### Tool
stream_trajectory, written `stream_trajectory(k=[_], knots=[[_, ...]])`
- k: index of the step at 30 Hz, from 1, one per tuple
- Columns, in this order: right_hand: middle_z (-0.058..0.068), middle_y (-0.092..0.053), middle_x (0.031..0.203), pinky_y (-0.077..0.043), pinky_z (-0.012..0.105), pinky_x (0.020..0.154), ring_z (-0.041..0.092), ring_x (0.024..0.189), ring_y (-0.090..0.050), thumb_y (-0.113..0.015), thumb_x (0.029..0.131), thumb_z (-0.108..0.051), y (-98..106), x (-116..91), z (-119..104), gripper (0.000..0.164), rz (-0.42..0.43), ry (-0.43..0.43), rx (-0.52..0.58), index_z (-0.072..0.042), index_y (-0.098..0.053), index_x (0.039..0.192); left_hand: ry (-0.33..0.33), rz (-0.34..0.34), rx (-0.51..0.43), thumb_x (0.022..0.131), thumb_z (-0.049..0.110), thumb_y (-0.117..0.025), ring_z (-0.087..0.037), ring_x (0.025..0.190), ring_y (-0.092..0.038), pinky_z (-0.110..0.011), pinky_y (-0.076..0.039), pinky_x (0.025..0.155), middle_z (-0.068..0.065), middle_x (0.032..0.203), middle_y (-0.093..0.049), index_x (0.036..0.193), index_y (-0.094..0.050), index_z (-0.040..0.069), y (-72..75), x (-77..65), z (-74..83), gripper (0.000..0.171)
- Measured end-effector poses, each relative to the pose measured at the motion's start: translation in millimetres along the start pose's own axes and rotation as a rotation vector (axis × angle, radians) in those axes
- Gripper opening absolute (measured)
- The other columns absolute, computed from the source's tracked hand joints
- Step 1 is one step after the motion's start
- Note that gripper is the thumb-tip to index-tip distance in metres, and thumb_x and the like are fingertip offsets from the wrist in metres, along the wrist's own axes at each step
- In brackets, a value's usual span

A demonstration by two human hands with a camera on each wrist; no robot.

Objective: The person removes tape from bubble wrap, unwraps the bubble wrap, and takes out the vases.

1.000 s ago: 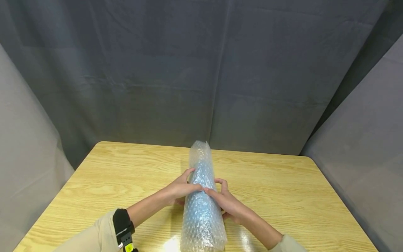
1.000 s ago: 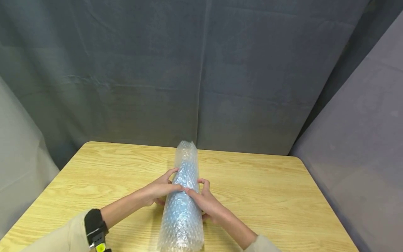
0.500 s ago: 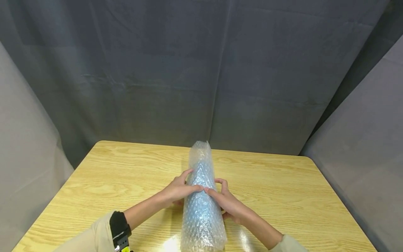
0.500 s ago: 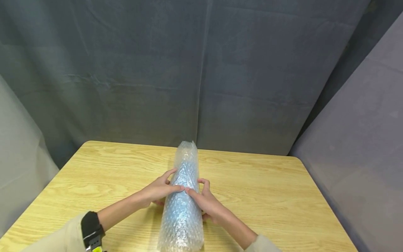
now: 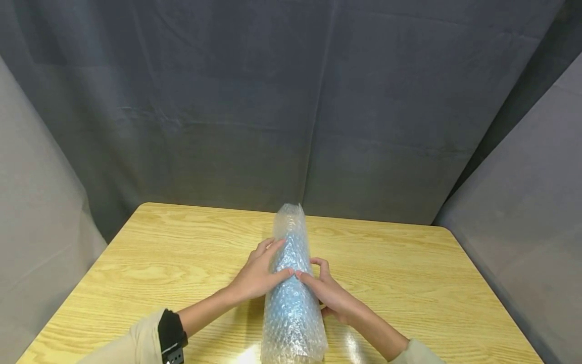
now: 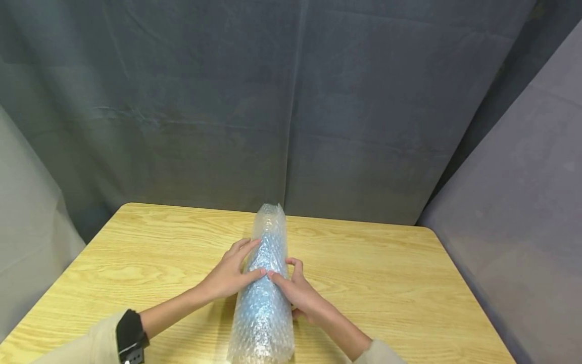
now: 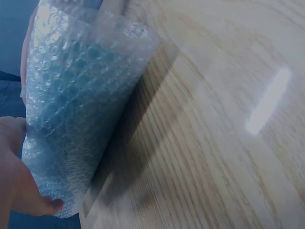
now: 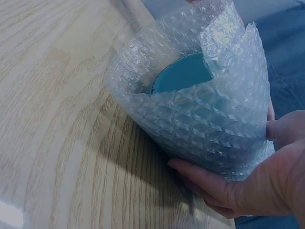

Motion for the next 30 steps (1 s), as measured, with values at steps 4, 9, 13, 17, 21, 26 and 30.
stream_trajectory(k=[4,9,13,17,21,26,30], knots=[[0.024,-0.057,0.117,-0.059,0.050,0.066,0.034,0.093,-0.067,-0.052,0.100,-0.051,-1,-1,-2,0.076,-0.007,0.006,-0.001,-0.018,-0.006,0.150,-0.092,0.030,0.054,0.094,0.036,-0.068,-0.043,0.142,-0.030,-0.066,-0.038,0.103,-0.018,0.160,-0.027,0.153,-0.040,0.008,1.0,-1.9,6.8,0.071],[0.023,-0.058,0.115,-0.059,0.049,0.067,0.032,0.091,-0.068,-0.053,0.100,-0.053,-3,-1,-3,0.077,-0.024,0.001,0.001,-0.018,-0.006,0.150,-0.173,0.053,0.112,0.097,0.035,-0.066,-0.038,0.143,-0.031,-0.061,-0.034,0.109,-0.016,0.160,-0.029,0.150,-0.042,0.002,1.2,-5.4,13.8,0.067],[0.023,-0.058,0.116,-0.059,0.049,0.067,0.032,0.092,-0.067,-0.054,0.099,-0.053,-4,0,-3,0.076,-0.028,0.003,0.001,-0.019,-0.007,0.149,-0.226,0.073,0.144,0.097,0.033,-0.065,-0.035,0.141,-0.035,-0.058,-0.035,0.110,-0.014,0.158,-0.033,0.148,-0.045,0.002,1.7,-8.2,18.4,0.063],[0.023,-0.057,0.116,-0.059,0.049,0.067,0.033,0.094,-0.067,-0.054,0.100,-0.052,-3,0,-3,0.076,-0.020,0.004,-0.005,-0.018,-0.008,0.149,-0.280,0.086,0.153,0.098,0.028,-0.066,-0.034,0.140,-0.039,-0.055,-0.036,0.110,-0.014,0.156,-0.037,0.147,-0.048,0.003,1.7,-10.6,23.8,0.058],[0.023,-0.058,0.116,-0.059,0.049,0.067,0.032,0.094,-0.067,-0.054,0.099,-0.054,-4,-1,-2,0.078,-0.014,-0.009,-0.009,-0.018,-0.008,0.150,-0.321,0.066,0.135,0.098,0.022,-0.066,-0.033,0.140,-0.039,-0.049,-0.037,0.111,-0.015,0.155,-0.039,0.146,-0.049,0.001,0.7,-12.4,28.5,0.055],[0.022,-0.058,0.116,-0.059,0.049,0.067,0.032,0.093,-0.067,-0.054,0.098,-0.055,-4,-2,-2,0.078,-0.015,-0.017,-0.007,-0.018,-0.008,0.150,-0.376,0.044,0.165,0.100,0.020,-0.064,-0.034,0.141,-0.038,-0.045,-0.035,0.112,-0.017,0.153,-0.040,0.142,-0.051,-0.003,-1.4,-14.9,32.4,0.050],[0.023,-0.058,0.116,-0.060,0.049,0.067,0.032,0.093,-0.067,-0.053,0.099,-0.054,-4,-4,-3,0.077,-0.016,-0.009,-0.010,-0.018,-0.007,0.150,-0.397,0.041,0.217,0.102,0.023,-0.061,-0.034,0.141,-0.036,-0.046,-0.033,0.113,-0.017,0.153,-0.040,0.141,-0.052,-0.003,-3.6,-17.1,33.1,0.049]])
Point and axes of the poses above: each hand's wrist, its own x-axis towards the middle knuckle, its own y-axis out of the back of the hand, z = x × y, the point moved 8 cm from there along x, towards the middle knuckle
